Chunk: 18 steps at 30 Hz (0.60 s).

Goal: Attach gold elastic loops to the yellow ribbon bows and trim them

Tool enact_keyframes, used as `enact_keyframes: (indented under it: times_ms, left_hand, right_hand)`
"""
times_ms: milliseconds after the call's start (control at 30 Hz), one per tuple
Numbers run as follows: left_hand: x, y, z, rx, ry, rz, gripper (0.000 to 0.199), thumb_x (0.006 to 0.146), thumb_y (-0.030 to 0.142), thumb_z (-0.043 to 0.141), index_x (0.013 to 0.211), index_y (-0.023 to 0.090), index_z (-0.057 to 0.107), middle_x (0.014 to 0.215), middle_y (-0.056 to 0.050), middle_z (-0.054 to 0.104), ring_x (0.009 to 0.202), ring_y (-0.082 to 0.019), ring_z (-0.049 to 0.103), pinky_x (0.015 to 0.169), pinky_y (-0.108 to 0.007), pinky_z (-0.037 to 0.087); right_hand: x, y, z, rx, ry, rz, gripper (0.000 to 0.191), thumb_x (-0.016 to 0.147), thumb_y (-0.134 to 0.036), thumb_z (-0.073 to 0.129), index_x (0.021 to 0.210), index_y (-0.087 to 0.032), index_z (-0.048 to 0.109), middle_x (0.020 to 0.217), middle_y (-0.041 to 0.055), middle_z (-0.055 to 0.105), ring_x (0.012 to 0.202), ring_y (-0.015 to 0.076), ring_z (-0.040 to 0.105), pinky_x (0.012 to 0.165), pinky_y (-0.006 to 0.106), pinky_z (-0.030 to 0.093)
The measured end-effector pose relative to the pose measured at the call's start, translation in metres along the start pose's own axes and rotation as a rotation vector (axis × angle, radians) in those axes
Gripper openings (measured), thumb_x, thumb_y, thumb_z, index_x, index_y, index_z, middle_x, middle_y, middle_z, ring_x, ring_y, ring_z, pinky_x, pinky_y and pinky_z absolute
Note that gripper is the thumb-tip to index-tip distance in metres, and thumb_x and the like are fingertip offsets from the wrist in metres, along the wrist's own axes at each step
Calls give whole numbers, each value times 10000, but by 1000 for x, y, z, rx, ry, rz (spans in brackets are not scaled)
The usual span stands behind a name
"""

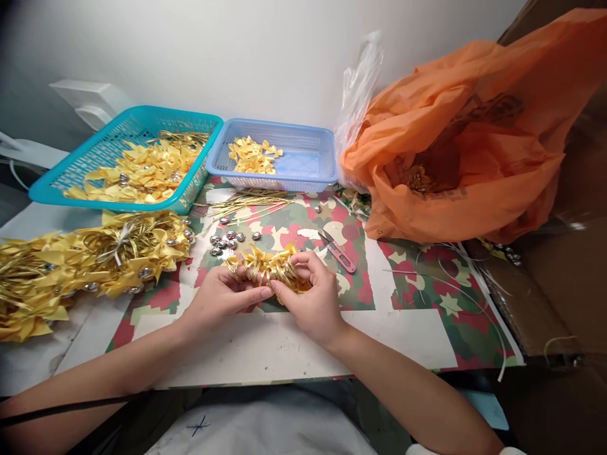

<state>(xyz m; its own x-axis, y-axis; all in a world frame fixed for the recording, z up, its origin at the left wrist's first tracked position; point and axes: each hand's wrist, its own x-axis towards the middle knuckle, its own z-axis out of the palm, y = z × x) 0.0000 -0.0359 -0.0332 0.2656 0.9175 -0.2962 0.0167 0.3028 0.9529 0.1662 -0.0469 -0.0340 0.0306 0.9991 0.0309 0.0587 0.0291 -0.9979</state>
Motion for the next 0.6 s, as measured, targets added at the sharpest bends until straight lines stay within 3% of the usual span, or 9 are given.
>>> enact_keyframes:
  times_ms: [600]
  left_hand:
    - [-2,3,6,45,75,-11,280,671,403,789,708,151,672,479,34,514,422,-100,450,403,-221,341]
  right_hand:
    - [1,0,-2,-70,-9,-71,258,759,-259,737,904,-255,523,758,-9,733,731,197,749,587,273,573]
